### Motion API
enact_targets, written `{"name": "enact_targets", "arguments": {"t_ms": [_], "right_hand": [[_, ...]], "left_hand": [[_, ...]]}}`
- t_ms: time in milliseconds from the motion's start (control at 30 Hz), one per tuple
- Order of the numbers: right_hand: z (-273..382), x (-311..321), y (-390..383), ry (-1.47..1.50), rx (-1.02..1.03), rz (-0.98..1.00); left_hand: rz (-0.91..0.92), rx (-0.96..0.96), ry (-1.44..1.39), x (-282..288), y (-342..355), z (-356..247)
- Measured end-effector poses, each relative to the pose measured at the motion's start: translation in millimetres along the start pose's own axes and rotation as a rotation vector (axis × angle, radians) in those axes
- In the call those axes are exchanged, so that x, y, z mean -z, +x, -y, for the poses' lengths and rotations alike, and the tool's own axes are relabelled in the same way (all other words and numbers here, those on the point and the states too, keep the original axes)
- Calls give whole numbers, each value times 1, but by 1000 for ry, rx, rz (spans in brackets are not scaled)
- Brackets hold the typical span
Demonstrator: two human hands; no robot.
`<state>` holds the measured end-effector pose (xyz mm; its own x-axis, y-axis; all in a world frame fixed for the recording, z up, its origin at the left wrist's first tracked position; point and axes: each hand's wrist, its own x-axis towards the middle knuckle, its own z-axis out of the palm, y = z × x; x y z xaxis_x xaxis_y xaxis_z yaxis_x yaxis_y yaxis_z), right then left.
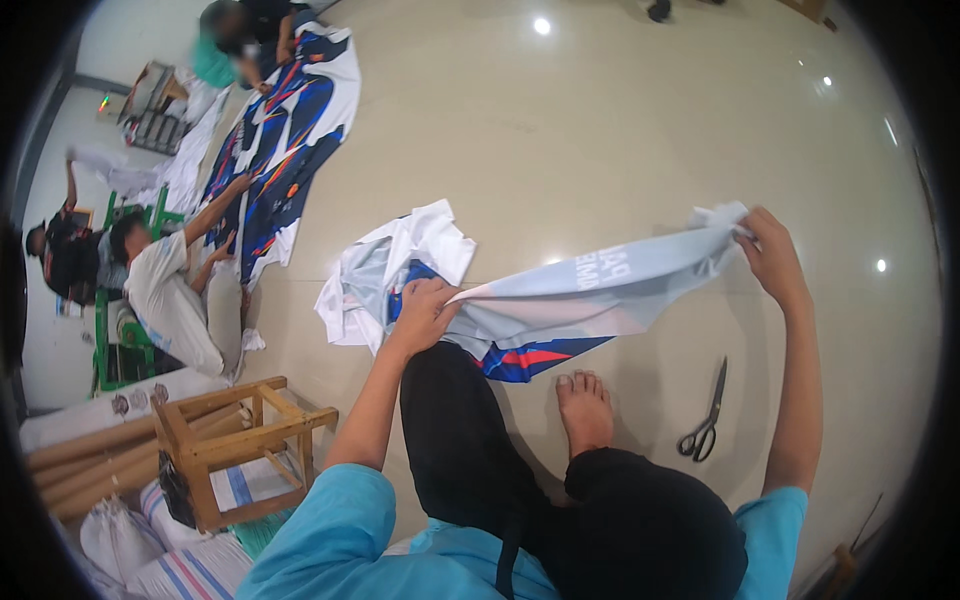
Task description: The person unfolds a large white t-shirt with a colorful graphic print on the floor and uses scissors to cut along the edges of the printed design. The person carefully trims the excess white fabric around the graphic, separating the printed section from the rest of the shirt.
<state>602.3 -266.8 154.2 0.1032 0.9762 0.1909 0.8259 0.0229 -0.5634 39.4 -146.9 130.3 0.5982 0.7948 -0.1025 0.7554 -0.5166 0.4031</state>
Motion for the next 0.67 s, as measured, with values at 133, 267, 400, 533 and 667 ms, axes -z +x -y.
{"name": "enact_targets", "arguments": {"t_ms": [133,267,400,533,667], "right_hand": [[1,25,-14,3,-144,-12],[13,27,2,63,-32,-35],[0,25,37,-34,49,-83],[25,48,35,-14,0,-343],[32,42,-2,-50,163,-520]], "left_hand": [[-195,-154,-45,45,-24,12],[-217,-141,76,81,-23,23],[-451,-262,317,120,20,31],[-681,-284,368,165,27,28],[-757,-277,474,152,21,37]]}}
